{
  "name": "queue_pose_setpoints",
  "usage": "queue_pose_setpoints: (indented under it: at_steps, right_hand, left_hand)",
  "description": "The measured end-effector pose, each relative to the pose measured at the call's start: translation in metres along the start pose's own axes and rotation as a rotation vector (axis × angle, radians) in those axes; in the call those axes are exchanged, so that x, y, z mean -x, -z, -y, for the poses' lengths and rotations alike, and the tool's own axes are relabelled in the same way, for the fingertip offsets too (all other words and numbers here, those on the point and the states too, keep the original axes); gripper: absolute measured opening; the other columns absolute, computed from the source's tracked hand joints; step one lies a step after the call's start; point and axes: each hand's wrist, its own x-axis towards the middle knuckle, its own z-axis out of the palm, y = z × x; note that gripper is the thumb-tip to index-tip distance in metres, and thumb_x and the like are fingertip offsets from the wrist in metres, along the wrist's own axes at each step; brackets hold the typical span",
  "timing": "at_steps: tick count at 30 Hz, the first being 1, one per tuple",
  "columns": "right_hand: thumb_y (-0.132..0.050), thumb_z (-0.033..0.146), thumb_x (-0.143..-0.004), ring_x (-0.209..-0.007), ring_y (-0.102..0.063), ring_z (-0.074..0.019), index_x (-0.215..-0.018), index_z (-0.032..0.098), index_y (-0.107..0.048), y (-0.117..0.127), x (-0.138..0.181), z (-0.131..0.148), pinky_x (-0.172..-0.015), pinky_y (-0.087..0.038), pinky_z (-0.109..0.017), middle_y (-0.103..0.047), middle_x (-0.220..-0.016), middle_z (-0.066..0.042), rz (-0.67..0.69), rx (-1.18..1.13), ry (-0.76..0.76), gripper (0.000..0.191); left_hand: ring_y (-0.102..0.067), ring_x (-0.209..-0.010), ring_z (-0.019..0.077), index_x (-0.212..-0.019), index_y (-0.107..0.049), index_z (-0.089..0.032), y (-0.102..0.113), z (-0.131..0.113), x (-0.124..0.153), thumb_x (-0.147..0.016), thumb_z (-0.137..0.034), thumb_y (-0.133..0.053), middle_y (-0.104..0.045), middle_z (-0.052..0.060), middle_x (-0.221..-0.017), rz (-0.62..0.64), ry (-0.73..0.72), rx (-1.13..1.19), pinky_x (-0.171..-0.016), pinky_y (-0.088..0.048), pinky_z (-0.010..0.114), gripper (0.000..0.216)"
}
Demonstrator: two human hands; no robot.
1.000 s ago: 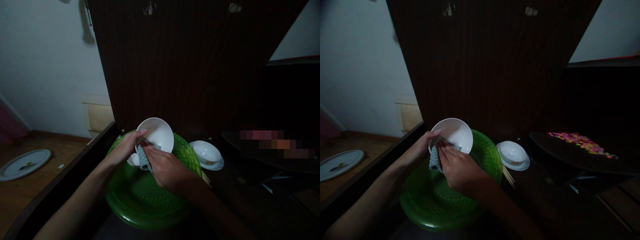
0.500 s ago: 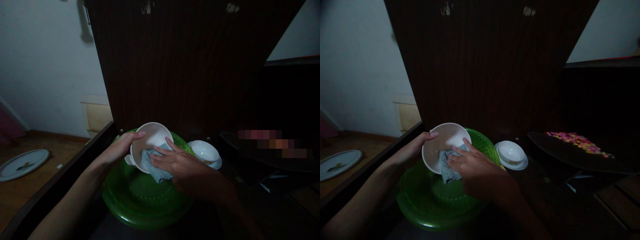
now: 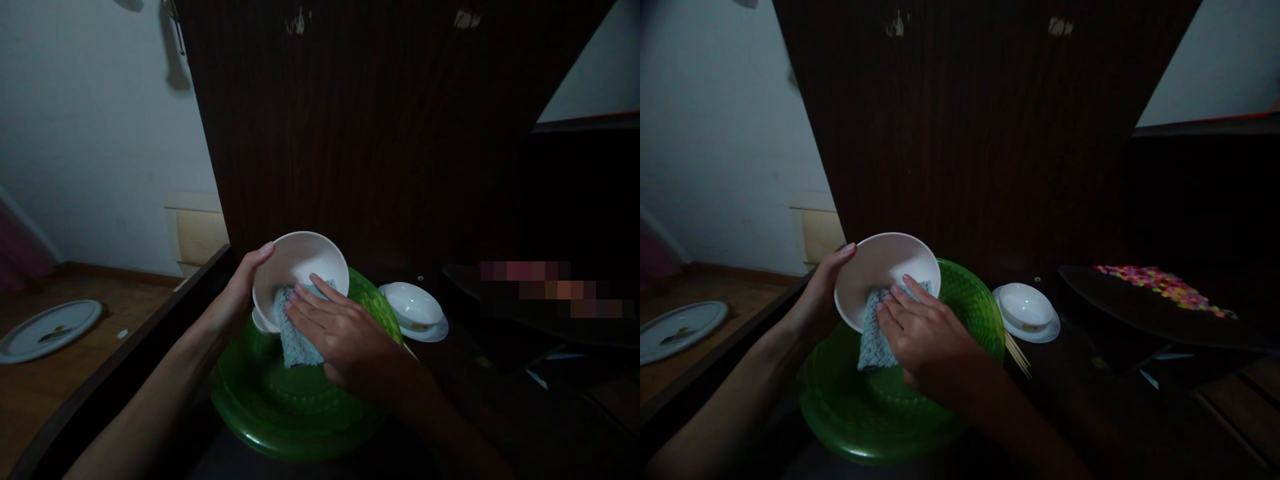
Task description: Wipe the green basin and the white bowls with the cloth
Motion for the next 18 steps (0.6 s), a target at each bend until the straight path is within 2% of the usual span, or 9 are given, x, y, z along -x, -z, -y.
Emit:
queue_pose_setpoints:
  at_steps: [3,6,9,13,15,18]
  right_hand:
    - [-0.046,0.002,-0.071,-0.138,-0.048,-0.0324,-0.136,-0.006,-0.051,-0.005,-0.004,-0.001,-0.123,-0.027,-0.049,-0.056,-0.141,-0.025,-0.086,0.002,-0.035,0.066]
    - [-0.043,0.000,-0.073,-0.140,-0.044,-0.0326,-0.136,-0.008,-0.050,-0.010,-0.008,-0.002,-0.121,-0.033,-0.047,-0.055,-0.141,-0.026,-0.185,-0.035,-0.046,0.064]
    - [-0.041,-0.002,-0.075,-0.136,-0.049,-0.0303,-0.135,-0.008,-0.051,-0.015,-0.011,-0.002,-0.118,-0.039,-0.044,-0.059,-0.136,-0.026,-0.240,-0.091,-0.035,0.061]
    - [-0.043,-0.002,-0.078,-0.124,-0.061,-0.0284,-0.136,-0.008,-0.048,-0.020,-0.011,0.001,-0.112,-0.047,-0.041,-0.064,-0.128,-0.027,-0.239,-0.102,-0.046,0.059]
    - [-0.043,0.000,-0.082,-0.124,-0.061,-0.0276,-0.139,-0.006,-0.047,-0.019,-0.010,0.001,-0.110,-0.048,-0.041,-0.063,-0.131,-0.026,-0.220,-0.099,-0.041,0.057]
    - [-0.042,0.002,-0.089,-0.127,-0.059,-0.0236,-0.139,-0.003,-0.049,-0.014,-0.006,-0.004,-0.112,-0.046,-0.036,-0.061,-0.136,-0.023,-0.138,-0.137,0.002,0.051]
  left_hand:
    - [-0.069,-0.092,0.0316,-0.118,-0.068,-0.012,-0.007,-0.001,0.005,-0.076,-0.058,-0.064,-0.075,0.010,-0.092,0.020,-0.064,0.027,-0.079,-0.053,0.037,0.062]
    - [-0.068,-0.095,0.0291,-0.118,-0.065,-0.012,-0.012,0.001,0.009,-0.072,-0.044,-0.072,-0.074,0.009,-0.096,0.035,-0.109,0.022,-0.084,-0.052,0.035,0.056]
    - [-0.068,-0.090,0.0244,-0.112,-0.065,-0.014,-0.013,0.006,0.009,-0.067,-0.033,-0.077,-0.073,0.006,-0.093,0.004,-0.120,0.006,-0.081,-0.051,0.032,0.050]
    - [-0.066,-0.073,0.0215,-0.107,-0.067,-0.015,-0.009,0.012,0.005,-0.068,-0.034,-0.075,-0.071,0.003,-0.077,-0.042,-0.067,-0.011,-0.066,-0.049,0.029,0.045]
    - [-0.064,-0.066,0.0198,-0.102,-0.069,-0.015,-0.006,0.013,0.003,-0.069,-0.035,-0.073,-0.069,0.002,-0.071,-0.046,-0.042,-0.019,-0.060,-0.046,0.028,0.039]
    - [-0.058,-0.057,0.0165,-0.086,-0.071,-0.014,-0.001,0.010,0.000,-0.067,-0.035,-0.072,-0.065,0.001,-0.064,-0.071,-0.020,-0.054,-0.055,-0.042,0.027,0.028]
